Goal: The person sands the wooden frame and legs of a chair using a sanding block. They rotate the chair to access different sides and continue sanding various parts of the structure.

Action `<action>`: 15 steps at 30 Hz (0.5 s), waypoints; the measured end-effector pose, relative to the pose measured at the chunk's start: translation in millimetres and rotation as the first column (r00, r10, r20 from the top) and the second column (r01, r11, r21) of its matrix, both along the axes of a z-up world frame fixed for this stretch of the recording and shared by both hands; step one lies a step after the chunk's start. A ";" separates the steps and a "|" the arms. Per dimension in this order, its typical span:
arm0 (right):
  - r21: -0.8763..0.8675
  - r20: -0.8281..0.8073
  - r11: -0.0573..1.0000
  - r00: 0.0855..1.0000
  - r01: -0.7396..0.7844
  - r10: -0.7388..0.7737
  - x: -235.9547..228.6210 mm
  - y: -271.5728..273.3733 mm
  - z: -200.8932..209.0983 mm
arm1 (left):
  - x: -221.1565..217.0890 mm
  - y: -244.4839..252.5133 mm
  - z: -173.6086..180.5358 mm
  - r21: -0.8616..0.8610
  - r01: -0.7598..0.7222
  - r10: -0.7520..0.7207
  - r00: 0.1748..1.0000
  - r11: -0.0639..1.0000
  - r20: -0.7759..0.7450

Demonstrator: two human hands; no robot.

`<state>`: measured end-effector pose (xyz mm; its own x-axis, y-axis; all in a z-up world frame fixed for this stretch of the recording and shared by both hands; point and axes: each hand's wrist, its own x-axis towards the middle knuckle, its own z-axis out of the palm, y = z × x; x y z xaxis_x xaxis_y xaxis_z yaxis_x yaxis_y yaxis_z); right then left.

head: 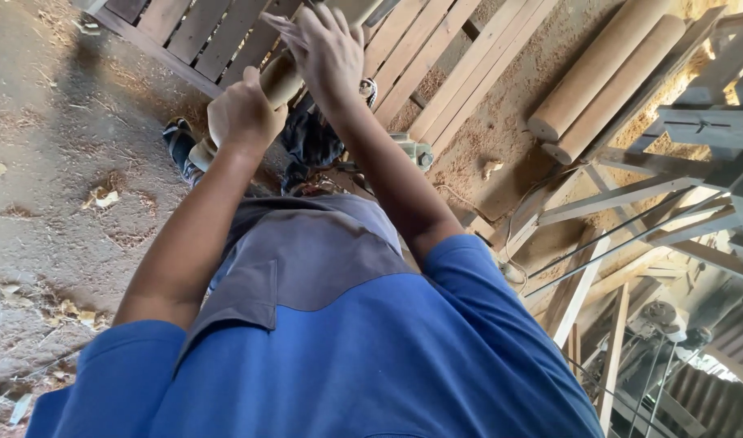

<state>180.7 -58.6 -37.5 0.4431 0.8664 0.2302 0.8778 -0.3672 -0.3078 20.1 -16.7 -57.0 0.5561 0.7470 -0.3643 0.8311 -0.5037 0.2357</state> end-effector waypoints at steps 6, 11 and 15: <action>0.113 -0.167 0.993 0.985 -0.034 0.053 -4.9 2.4 27.2 | 0.6 -3.2 10.1 0.018 0.005 -0.005 1.000 1.000 -0.023; 0.213 -0.378 0.962 0.922 0.174 -0.083 -7.6 -32.9 -4.6 | 0.6 0.4 12.8 -0.076 -0.002 0.002 1.000 0.997 -0.003; 0.076 -0.218 0.977 0.959 0.200 -0.180 -5.3 -0.5 1.1 | -0.8 -4.4 14.4 -0.004 0.042 -0.043 0.998 0.999 -0.046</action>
